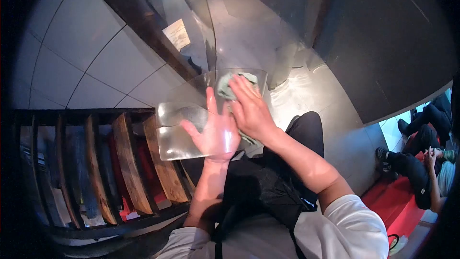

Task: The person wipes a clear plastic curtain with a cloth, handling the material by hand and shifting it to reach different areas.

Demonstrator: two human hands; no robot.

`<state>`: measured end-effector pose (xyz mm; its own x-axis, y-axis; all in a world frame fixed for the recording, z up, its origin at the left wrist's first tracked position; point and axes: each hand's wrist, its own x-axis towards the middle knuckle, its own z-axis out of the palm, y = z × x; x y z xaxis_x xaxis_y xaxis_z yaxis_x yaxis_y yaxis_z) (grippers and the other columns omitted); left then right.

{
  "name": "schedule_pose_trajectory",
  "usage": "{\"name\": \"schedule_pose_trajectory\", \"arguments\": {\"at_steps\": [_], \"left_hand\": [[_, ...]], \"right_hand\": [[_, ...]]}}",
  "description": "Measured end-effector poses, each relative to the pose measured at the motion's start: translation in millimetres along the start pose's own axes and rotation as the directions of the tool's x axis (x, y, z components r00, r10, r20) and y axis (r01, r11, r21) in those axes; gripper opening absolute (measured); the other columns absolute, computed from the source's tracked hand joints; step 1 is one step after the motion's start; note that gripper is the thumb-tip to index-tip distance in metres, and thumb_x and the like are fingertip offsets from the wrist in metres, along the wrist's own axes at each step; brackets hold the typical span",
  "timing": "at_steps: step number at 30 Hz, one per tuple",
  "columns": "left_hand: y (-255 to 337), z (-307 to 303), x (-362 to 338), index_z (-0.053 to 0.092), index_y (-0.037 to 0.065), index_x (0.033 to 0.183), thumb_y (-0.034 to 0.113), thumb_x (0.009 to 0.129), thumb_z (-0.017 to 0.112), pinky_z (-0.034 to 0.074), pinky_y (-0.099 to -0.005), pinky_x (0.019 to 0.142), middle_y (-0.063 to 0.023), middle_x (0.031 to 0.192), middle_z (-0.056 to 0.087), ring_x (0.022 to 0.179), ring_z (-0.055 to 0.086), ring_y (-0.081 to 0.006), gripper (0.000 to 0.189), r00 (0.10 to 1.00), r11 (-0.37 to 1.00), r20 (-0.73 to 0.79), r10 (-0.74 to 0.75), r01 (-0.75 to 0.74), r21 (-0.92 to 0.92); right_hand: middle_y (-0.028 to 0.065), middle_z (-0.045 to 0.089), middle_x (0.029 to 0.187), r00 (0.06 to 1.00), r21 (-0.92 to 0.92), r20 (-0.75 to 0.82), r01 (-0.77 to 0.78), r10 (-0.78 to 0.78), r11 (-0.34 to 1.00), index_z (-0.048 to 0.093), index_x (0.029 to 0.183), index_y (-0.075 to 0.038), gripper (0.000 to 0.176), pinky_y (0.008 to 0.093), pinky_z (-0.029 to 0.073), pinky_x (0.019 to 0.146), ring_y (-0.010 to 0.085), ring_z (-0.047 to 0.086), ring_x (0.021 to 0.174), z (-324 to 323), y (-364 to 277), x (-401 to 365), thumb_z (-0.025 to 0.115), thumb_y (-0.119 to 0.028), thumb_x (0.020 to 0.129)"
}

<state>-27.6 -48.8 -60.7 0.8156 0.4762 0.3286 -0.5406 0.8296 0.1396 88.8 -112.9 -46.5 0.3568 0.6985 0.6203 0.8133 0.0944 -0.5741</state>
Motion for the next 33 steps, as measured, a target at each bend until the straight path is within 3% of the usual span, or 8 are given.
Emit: {"name": "schedule_pose_trajectory", "arguments": {"at_steps": [2, 5, 12, 16, 21, 28, 29, 33], "left_hand": [[-8.9, 33.4, 8.5, 0.015, 0.027, 0.162, 0.091, 0.081, 0.037, 0.016, -0.0584, 0.122, -0.0139, 0.167, 0.017, 0.152, 0.019, -0.0367, 0.106, 0.953, 0.946, -0.292, 0.079, -0.164, -0.281], [0.5, 25.9, 21.9, 0.013, 0.031, 0.162, 0.091, 0.079, 0.04, 0.016, -0.0767, 0.112, -0.0219, 0.167, 0.008, 0.152, 0.01, -0.0463, 0.106, 0.995, 0.966, -0.056, 0.077, -0.061, 0.251], [0.2, 25.6, 19.6, 0.018, 0.023, 0.162, 0.087, 0.082, 0.041, 0.015, -0.0547, 0.124, -0.0182, 0.165, 0.02, 0.152, 0.018, -0.0374, 0.105, 0.984, 0.994, -0.144, 0.109, -0.107, 0.021], [1.4, 17.2, 26.6, 0.017, 0.028, 0.162, 0.089, 0.082, 0.037, 0.014, -0.0744, 0.115, -0.0218, 0.165, 0.016, 0.151, 0.016, -0.0446, 0.102, 0.998, 0.978, 0.059, -0.009, -0.004, 0.208], [20.9, 25.5, 14.9, 0.012, 0.032, 0.162, 0.088, 0.083, 0.038, 0.012, -0.082, 0.108, -0.0235, 0.165, 0.014, 0.152, 0.011, -0.0459, 0.1, 0.996, 0.938, -0.077, 0.035, -0.007, 0.347], [-3.9, 51.2, 16.7, 0.012, 0.036, 0.162, 0.09, 0.083, 0.032, 0.008, -0.0737, 0.115, -0.0113, 0.168, 0.014, 0.151, 0.015, -0.044, 0.098, 0.962, 0.935, -0.241, 0.132, -0.201, -0.292], [-10.1, 24.2, 7.8, 0.012, 0.036, 0.162, 0.091, 0.082, 0.034, 0.012, -0.0766, 0.112, -0.0133, 0.168, 0.012, 0.151, 0.012, -0.0458, 0.1, 0.973, 0.933, -0.199, 0.115, -0.037, 0.358], [4.1, 2.3, 11.7, 0.013, 0.035, 0.162, 0.093, 0.078, 0.038, 0.017, -0.0738, 0.114, -0.0189, 0.167, 0.012, 0.151, 0.013, -0.0457, 0.105, 0.999, 0.972, -0.013, 0.041, -0.037, 0.231]], "right_hand": [[0.0217, 0.054, 0.142, 0.998, 0.106, -0.009, 0.058, -0.058, 0.993, 0.054, 0.138, 0.001, 0.057, 0.059, 0.028, 0.118, 0.0368, 0.05, 0.136, -1.1, -15.0, 8.1, 0.065, -0.01, 0.083], [0.0186, 0.054, 0.144, 0.969, 0.232, 0.09, 0.205, -0.231, 0.951, 0.055, 0.139, -0.002, 0.058, 0.0604, 0.027, 0.117, 0.0357, 0.049, 0.137, 1.0, -41.5, -21.4, 0.066, -0.007, 0.082], [0.0171, 0.051, 0.148, 0.996, -0.025, 0.085, 0.04, -0.038, 0.999, 0.05, 0.144, -0.003, 0.061, 0.061, 0.029, 0.117, 0.0329, 0.048, 0.138, -14.8, -4.6, -5.9, 0.065, -0.012, 0.085], [0.0168, 0.05, 0.149, 0.956, 0.262, 0.164, 0.195, -0.243, 0.945, 0.05, 0.143, -0.004, 0.06, 0.0598, 0.03, 0.116, 0.0338, 0.048, 0.138, -6.5, -42.3, -18.2, 0.064, -0.012, 0.086], [0.0193, 0.05, 0.147, 0.95, 0.006, 0.236, 0.206, -0.202, 0.978, 0.051, 0.142, -0.003, 0.058, 0.0571, 0.031, 0.116, 0.0356, 0.048, 0.137, -23.3, -12.5, -37.8, 0.064, -0.012, 0.086], [0.0214, 0.053, 0.144, 0.997, 0.141, 0.013, 0.074, -0.077, 0.987, 0.053, 0.139, 0.001, 0.049, 0.0498, 0.032, 0.117, 0.0384, 0.046, 0.138, -33.1, -16.4, 17.5, 0.061, -0.011, 0.092], [0.0208, 0.053, 0.144, 0.99, 0.188, 0.119, 0.058, -0.081, 0.98, 0.053, 0.139, 0.0, 0.05, 0.0523, 0.031, 0.118, 0.0378, 0.049, 0.136, -19.7, -28.6, 4.7, 0.061, -0.013, 0.091], [0.019, 0.053, 0.145, 0.947, 0.231, 0.175, 0.227, -0.27, 0.946, 0.054, 0.139, -0.002, 0.052, 0.0582, 0.028, 0.118, 0.0358, 0.05, 0.136, 3.7, -43.6, -38.8, 0.062, -0.013, 0.089]]}}
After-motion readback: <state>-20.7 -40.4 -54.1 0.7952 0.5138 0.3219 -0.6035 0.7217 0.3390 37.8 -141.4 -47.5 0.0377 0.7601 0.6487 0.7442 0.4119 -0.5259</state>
